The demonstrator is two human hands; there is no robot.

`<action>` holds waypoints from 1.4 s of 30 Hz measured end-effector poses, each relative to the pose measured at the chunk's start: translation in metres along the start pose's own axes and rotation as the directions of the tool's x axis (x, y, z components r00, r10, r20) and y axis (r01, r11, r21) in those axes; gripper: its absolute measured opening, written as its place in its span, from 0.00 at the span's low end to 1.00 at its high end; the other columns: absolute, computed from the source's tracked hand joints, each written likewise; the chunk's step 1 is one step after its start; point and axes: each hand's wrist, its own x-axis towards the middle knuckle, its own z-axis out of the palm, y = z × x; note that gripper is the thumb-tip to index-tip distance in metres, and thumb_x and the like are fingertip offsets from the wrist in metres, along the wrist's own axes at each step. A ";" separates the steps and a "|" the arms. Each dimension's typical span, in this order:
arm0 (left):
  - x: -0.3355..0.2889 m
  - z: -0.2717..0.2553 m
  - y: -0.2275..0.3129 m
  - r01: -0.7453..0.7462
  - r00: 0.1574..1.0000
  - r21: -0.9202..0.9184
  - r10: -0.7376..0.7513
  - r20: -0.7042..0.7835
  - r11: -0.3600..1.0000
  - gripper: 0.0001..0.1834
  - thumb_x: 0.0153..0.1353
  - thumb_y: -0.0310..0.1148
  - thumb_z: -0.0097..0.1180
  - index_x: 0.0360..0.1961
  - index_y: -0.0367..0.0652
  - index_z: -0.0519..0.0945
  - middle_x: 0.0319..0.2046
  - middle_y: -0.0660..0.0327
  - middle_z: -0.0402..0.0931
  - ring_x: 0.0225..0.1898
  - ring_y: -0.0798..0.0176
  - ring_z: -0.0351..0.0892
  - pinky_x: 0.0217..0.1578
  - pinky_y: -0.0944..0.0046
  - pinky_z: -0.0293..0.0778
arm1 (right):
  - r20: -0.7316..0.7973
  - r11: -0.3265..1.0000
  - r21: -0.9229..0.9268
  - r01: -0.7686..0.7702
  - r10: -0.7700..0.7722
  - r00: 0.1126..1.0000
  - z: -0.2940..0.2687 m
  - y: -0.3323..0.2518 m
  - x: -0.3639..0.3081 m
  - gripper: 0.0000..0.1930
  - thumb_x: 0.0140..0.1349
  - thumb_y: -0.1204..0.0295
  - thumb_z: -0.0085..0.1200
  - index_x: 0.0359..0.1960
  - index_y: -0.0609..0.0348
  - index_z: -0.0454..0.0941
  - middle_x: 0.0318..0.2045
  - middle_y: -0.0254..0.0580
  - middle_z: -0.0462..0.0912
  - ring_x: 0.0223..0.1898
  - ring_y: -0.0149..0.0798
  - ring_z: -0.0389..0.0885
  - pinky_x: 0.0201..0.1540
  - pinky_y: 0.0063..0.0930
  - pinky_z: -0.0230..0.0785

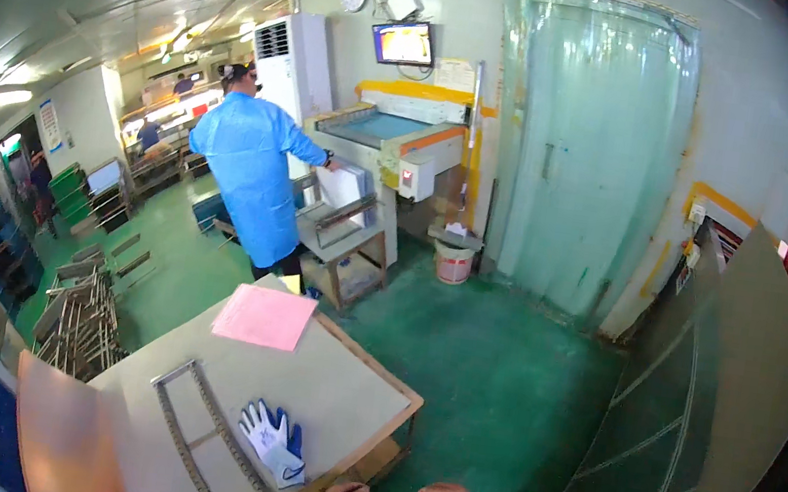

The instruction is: The recorder puts on protective gloves and moves copper-colored metal sheets from a drying or processing rack to an inspection table, then reviews a pink work order document.

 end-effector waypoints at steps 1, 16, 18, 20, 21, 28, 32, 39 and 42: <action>0.009 -0.008 0.006 -0.023 0.993 0.106 0.035 -0.115 0.994 0.14 0.64 0.33 0.50 0.46 0.34 0.76 0.40 0.53 0.78 0.41 0.57 0.78 0.42 0.59 0.74 | -0.035 1.000 0.009 0.008 -0.008 0.999 0.000 -0.003 -0.001 0.05 0.63 0.72 0.56 0.36 0.60 0.75 0.24 0.38 0.77 0.24 0.32 0.75 0.27 0.27 0.71; -0.018 -0.071 0.093 0.188 0.849 0.979 0.515 -0.119 -0.084 0.16 0.63 0.33 0.48 0.50 0.39 0.75 0.52 0.43 0.72 0.56 0.41 0.67 0.54 0.38 0.67 | -0.161 0.981 0.192 0.042 -0.011 0.987 -0.031 0.019 0.044 0.06 0.63 0.73 0.54 0.32 0.62 0.73 0.25 0.40 0.75 0.24 0.36 0.73 0.30 0.33 0.70; 0.004 -0.130 0.046 0.015 0.851 0.960 0.508 0.135 -0.280 0.17 0.60 0.35 0.50 0.49 0.42 0.77 0.55 0.40 0.68 0.59 0.34 0.60 0.57 0.32 0.60 | -0.166 0.988 0.148 0.036 -0.011 0.986 -0.018 0.014 0.048 0.06 0.63 0.73 0.53 0.32 0.63 0.73 0.25 0.41 0.75 0.25 0.37 0.73 0.30 0.33 0.70; 0.033 -0.171 0.013 0.072 0.810 0.975 0.583 0.065 -0.209 0.16 0.58 0.34 0.51 0.46 0.42 0.78 0.55 0.40 0.68 0.59 0.34 0.60 0.58 0.33 0.59 | -0.140 0.990 0.139 0.014 0.006 0.990 -0.006 0.005 0.050 0.10 0.64 0.67 0.53 0.28 0.60 0.74 0.22 0.37 0.74 0.22 0.34 0.71 0.25 0.30 0.67; 0.045 -0.179 0.008 0.112 0.764 0.984 0.645 0.001 -0.135 0.15 0.57 0.33 0.52 0.44 0.42 0.79 0.55 0.41 0.68 0.58 0.34 0.61 0.59 0.34 0.58 | -0.139 0.991 0.135 0.021 -0.002 0.990 -0.005 0.002 0.049 0.10 0.64 0.67 0.53 0.28 0.60 0.74 0.22 0.37 0.74 0.22 0.34 0.71 0.25 0.30 0.67; 0.045 -0.125 0.065 0.148 0.737 0.989 0.667 -0.110 -0.001 0.14 0.56 0.33 0.52 0.44 0.43 0.79 0.51 0.45 0.72 0.56 0.33 0.63 0.62 0.37 0.54 | 0.087 0.972 0.107 0.211 -0.221 0.971 -0.014 -0.005 0.030 0.16 0.58 0.73 0.55 0.49 0.60 0.74 0.32 0.46 0.77 0.32 0.41 0.75 0.36 0.37 0.70; 0.032 -0.100 0.082 0.097 0.743 0.995 0.662 -0.098 0.039 0.22 0.55 0.36 0.57 0.50 0.37 0.76 0.52 0.40 0.70 0.57 0.31 0.62 0.62 0.38 0.55 | 0.287 0.464 -0.587 0.663 -0.646 0.707 -0.013 -0.003 0.024 0.12 0.63 0.70 0.54 0.47 0.58 0.75 0.31 0.42 0.76 0.30 0.38 0.74 0.36 0.36 0.69; 0.037 -0.117 0.085 0.199 0.642 0.970 0.729 -0.238 0.142 0.35 0.57 0.44 0.58 0.60 0.33 0.64 0.62 0.42 0.61 0.63 0.37 0.58 0.64 0.40 0.53 | 0.123 0.980 0.189 0.056 -0.081 0.989 -0.059 0.031 0.064 0.11 0.68 0.68 0.47 0.48 0.56 0.76 0.34 0.42 0.77 0.33 0.36 0.74 0.36 0.32 0.67; 0.047 -0.101 0.100 0.327 0.699 0.945 0.673 -0.243 0.002 0.45 0.59 0.49 0.55 0.69 0.35 0.52 0.67 0.43 0.54 0.65 0.40 0.56 0.65 0.41 0.51 | 0.049 0.960 0.238 0.150 -0.166 0.985 -0.038 0.012 0.019 0.10 0.69 0.67 0.46 0.47 0.56 0.75 0.35 0.40 0.75 0.33 0.36 0.71 0.38 0.34 0.65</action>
